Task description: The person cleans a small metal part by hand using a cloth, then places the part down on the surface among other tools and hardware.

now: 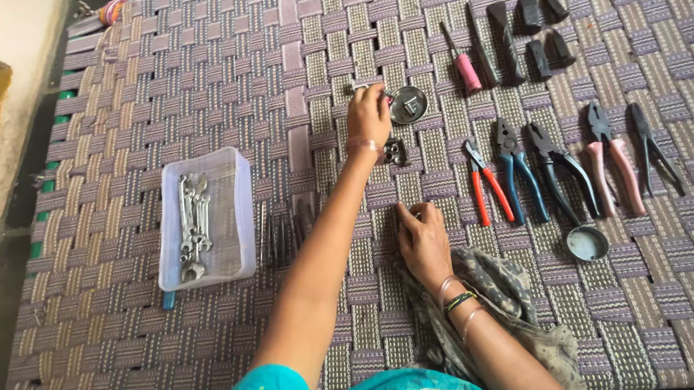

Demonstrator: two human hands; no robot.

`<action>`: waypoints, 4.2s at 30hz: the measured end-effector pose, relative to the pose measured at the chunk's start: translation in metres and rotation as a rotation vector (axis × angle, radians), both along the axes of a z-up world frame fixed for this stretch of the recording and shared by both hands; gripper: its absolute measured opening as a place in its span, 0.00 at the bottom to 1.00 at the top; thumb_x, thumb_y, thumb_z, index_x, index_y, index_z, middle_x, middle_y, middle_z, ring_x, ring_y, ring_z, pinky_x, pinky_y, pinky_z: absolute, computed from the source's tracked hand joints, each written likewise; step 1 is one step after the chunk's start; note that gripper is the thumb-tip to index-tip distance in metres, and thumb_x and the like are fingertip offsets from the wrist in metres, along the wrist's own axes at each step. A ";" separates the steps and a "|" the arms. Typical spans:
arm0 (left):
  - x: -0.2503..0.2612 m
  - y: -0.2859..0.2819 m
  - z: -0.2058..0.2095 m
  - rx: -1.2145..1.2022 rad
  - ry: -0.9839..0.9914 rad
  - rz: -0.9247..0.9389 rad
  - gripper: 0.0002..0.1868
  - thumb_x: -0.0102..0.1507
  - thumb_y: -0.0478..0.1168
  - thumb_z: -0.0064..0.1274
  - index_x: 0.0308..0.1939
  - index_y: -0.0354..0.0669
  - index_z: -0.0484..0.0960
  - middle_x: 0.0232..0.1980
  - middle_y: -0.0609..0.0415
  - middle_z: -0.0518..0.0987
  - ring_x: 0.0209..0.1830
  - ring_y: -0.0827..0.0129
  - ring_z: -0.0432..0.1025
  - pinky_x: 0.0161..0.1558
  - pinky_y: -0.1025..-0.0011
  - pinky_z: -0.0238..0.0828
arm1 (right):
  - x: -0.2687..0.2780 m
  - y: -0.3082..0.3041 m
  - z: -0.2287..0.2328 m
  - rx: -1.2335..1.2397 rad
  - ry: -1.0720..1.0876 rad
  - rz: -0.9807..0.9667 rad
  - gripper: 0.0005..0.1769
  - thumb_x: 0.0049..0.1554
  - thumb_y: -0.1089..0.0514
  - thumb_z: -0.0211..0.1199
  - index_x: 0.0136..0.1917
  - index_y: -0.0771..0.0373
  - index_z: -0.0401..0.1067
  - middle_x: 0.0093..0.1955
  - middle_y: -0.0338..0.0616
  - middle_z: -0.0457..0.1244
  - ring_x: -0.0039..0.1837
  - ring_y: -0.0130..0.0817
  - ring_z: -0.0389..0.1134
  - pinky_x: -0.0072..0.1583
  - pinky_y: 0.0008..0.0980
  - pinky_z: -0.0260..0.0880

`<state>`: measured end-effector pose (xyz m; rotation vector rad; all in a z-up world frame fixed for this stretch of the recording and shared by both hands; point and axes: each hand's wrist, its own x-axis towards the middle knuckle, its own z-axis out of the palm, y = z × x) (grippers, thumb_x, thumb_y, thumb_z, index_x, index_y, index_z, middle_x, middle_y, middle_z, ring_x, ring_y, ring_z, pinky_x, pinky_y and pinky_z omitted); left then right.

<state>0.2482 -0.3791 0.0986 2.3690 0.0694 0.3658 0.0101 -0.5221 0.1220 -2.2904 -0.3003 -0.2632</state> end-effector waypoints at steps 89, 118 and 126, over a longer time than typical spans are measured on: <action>-0.254 -0.008 -0.028 -0.901 0.128 -0.141 0.12 0.63 0.38 0.64 0.49 0.40 0.87 0.39 0.56 0.87 0.33 0.78 0.78 0.35 0.81 0.76 | -0.006 -0.019 -0.039 0.774 0.343 -0.007 0.11 0.67 0.58 0.61 0.44 0.66 0.69 0.36 0.27 0.60 0.38 0.13 0.55 0.39 0.18 0.54; -0.239 0.011 -0.026 -1.154 0.091 -0.193 0.08 0.64 0.36 0.61 0.47 0.39 0.87 0.42 0.59 0.86 0.38 0.78 0.79 0.42 0.81 0.78 | -0.007 -0.013 -0.035 0.756 0.355 0.192 0.09 0.67 0.57 0.57 0.48 0.64 0.68 0.40 0.25 0.58 0.43 0.12 0.55 0.42 0.18 0.56; -0.247 0.002 -0.034 -1.011 0.058 -0.248 0.09 0.64 0.34 0.63 0.48 0.35 0.87 0.41 0.54 0.84 0.36 0.77 0.78 0.39 0.79 0.77 | -0.004 -0.012 -0.035 0.766 0.395 -0.069 0.20 0.73 0.55 0.54 0.41 0.67 0.70 0.35 0.28 0.55 0.38 0.16 0.50 0.37 0.22 0.50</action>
